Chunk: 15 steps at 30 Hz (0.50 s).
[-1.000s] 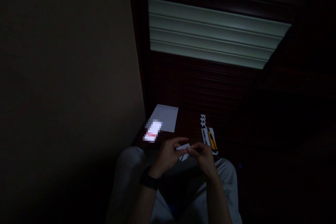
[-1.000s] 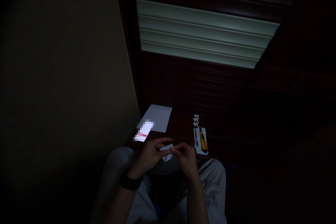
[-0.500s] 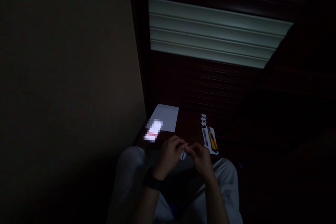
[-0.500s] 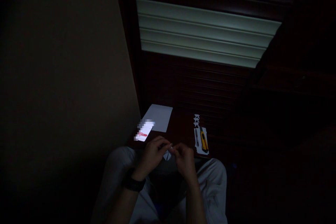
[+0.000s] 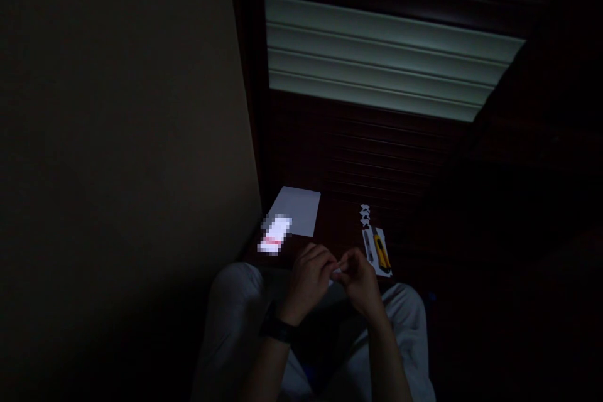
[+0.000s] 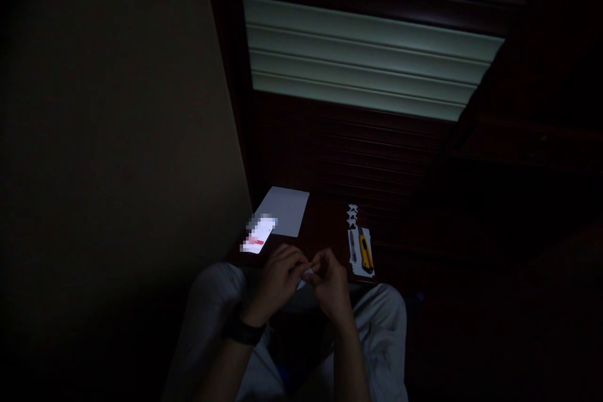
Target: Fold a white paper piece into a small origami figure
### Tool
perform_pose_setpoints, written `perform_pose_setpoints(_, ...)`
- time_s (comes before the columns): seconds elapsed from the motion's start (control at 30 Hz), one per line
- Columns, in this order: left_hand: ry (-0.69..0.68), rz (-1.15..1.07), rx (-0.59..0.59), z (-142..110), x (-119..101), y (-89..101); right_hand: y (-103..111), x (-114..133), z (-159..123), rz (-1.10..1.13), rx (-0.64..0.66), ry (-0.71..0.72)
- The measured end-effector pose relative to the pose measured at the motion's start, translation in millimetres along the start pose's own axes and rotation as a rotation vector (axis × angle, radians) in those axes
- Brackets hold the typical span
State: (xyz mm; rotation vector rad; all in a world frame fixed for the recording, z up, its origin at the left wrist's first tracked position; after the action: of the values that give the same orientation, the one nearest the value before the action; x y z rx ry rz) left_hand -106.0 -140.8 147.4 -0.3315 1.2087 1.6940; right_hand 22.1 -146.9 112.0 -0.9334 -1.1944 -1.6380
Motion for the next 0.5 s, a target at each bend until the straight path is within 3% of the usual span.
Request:
perform_pose_setpoints(0.2, -0.004, -0.010, 0.003, -0.3, -3.7, -1.7, 0.9, -0.4, 0.2, -0.023, -0.012, 0.008)
perform_pose_setpoints(0.5, -0.013, -0.022, 0.024, 2.9, -7.5, -0.4, 1.9, 21.8, 0.0, -0.117, 0.059, 0.111)
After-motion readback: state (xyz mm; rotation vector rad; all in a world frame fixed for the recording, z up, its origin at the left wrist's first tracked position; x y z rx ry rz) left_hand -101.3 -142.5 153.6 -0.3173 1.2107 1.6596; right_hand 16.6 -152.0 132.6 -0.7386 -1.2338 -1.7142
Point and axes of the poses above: each hand's wrist, its own z-axis towards the middle knuckle, its own y-axis out of the back of the hand, x = y × z, the point moved 3 cm from there along z, towards the middle knuckle, and after that the axes turned 6 degrees about -z, right-handed, at the moved point
